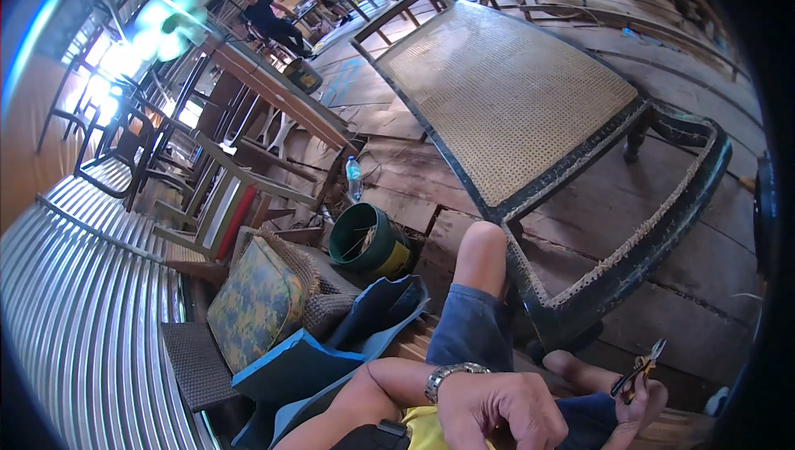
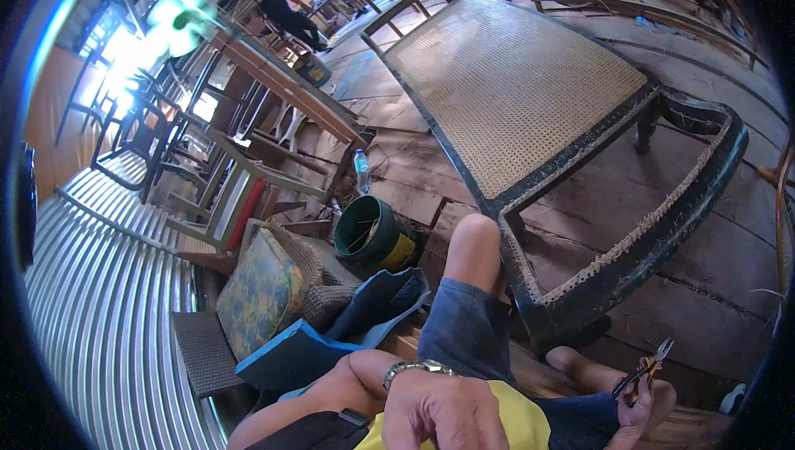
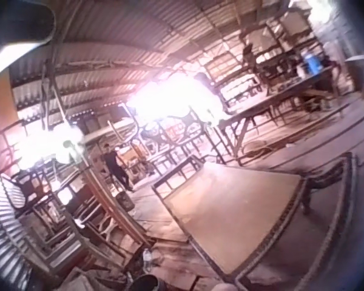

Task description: Repairing the seat/frame of a wooden chair using pliers and manual manipulation.

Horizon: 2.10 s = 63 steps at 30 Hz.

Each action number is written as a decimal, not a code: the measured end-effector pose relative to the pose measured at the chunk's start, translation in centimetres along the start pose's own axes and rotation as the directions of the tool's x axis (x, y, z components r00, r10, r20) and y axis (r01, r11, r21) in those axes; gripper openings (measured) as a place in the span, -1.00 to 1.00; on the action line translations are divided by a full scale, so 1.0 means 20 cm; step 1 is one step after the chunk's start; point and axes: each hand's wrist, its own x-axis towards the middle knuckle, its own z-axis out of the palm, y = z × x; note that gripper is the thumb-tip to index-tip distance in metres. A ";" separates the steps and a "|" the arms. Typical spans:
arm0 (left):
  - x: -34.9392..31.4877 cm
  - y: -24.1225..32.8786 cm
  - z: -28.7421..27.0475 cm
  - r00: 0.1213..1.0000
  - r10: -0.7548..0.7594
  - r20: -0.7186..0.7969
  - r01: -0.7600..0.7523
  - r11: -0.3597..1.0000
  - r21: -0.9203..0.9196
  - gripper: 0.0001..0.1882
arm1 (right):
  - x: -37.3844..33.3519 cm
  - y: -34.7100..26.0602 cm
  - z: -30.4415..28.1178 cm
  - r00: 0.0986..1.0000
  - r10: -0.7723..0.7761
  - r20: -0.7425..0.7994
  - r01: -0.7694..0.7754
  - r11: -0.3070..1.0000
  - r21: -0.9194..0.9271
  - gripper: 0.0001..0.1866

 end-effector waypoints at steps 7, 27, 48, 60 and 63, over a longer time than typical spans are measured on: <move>-0.01 0.08 0.17 0.998 -0.061 -0.023 0.060 0.998 -0.027 -0.67 | 0.02 0.03 -0.04 0.999 -0.015 0.028 0.015 1.000 0.000 -0.65; 0.01 0.12 0.27 0.876 0.227 -0.425 -0.278 0.959 -0.062 -0.84 | -0.11 0.07 0.28 0.993 -0.091 0.071 0.084 0.992 0.091 -0.84; -0.07 -0.12 0.40 0.976 -0.205 -0.075 0.170 0.931 -0.323 -0.83 | -0.44 0.05 0.58 0.927 -0.325 0.188 0.282 0.933 0.224 -0.64; -0.62 -0.09 -0.12 0.416 -0.110 -0.903 0.688 0.687 0.233 -0.75 | -0.64 0.24 0.92 0.995 -0.099 0.016 0.096 0.983 0.157 -0.79; -0.76 -0.25 -0.37 0.357 -0.157 -0.921 0.906 0.299 0.301 -0.73 | -0.65 0.25 0.98 0.997 -0.019 0.071 0.008 0.988 0.152 -0.79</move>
